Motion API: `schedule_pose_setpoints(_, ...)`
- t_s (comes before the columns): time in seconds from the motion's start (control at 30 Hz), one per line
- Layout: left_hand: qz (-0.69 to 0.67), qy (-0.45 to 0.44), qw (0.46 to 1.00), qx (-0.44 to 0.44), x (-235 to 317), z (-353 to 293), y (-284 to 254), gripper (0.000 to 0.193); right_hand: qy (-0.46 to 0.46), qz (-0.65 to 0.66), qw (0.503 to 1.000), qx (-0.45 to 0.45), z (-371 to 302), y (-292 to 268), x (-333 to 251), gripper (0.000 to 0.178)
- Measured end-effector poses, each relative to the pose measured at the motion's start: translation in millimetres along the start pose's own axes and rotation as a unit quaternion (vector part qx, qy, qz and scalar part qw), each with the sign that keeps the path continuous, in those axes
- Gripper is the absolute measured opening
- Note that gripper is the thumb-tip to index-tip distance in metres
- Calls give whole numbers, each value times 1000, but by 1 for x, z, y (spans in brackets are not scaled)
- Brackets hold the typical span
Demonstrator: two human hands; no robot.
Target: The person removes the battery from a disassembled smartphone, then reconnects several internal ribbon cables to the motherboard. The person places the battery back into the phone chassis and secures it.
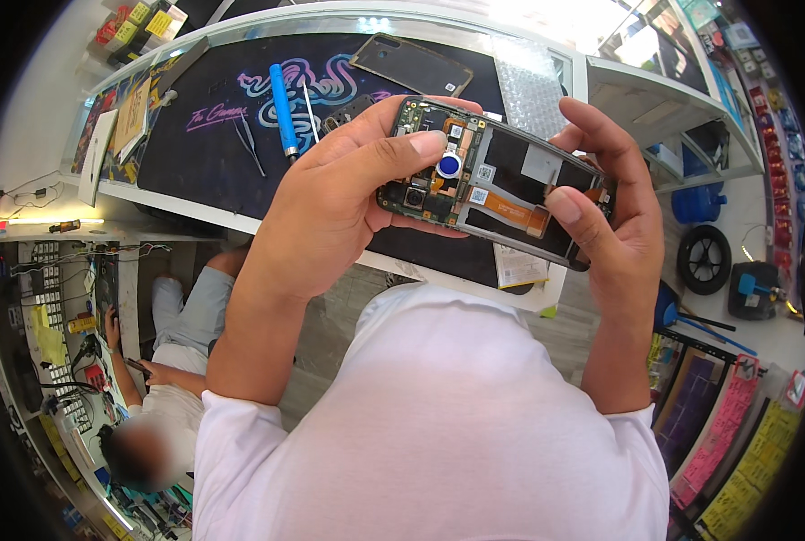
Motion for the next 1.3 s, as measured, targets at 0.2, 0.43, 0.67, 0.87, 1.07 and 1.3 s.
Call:
schedule_pose_setpoints(0.2,-8,38,998,47,0,3,2,50,-247,-213,939,106,3,-3,-40,70)
schedule_pose_setpoints(0.43,-27,59,998,27,5,8,7,50,-261,-362,892,-76,-3,23,-53,38)
schedule_pose_setpoints(0.67,-37,87,995,30,-2,7,17,49,-268,-406,873,-29,10,29,-47,40)
schedule_pose_setpoints(0.87,-13,109,993,38,-5,13,12,48,-284,-406,868,-10,16,33,-44,37)
schedule_pose_setpoints(1.07,-37,109,993,21,-7,15,8,46,-293,-388,874,-6,15,35,-40,36)
schedule_pose_setpoints(1.3,-27,150,988,-34,-5,23,-7,41,-332,-389,859,-32,20,25,-41,38)
Point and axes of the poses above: each hand's wrist, its own z-axis towards the middle knuckle, its own y-axis out of the palm, x = y × z, the point moved 2 cm from there along z, towards the middle knuckle, and after that the axes turned 3 degrees about y, right-handed, at the moved point
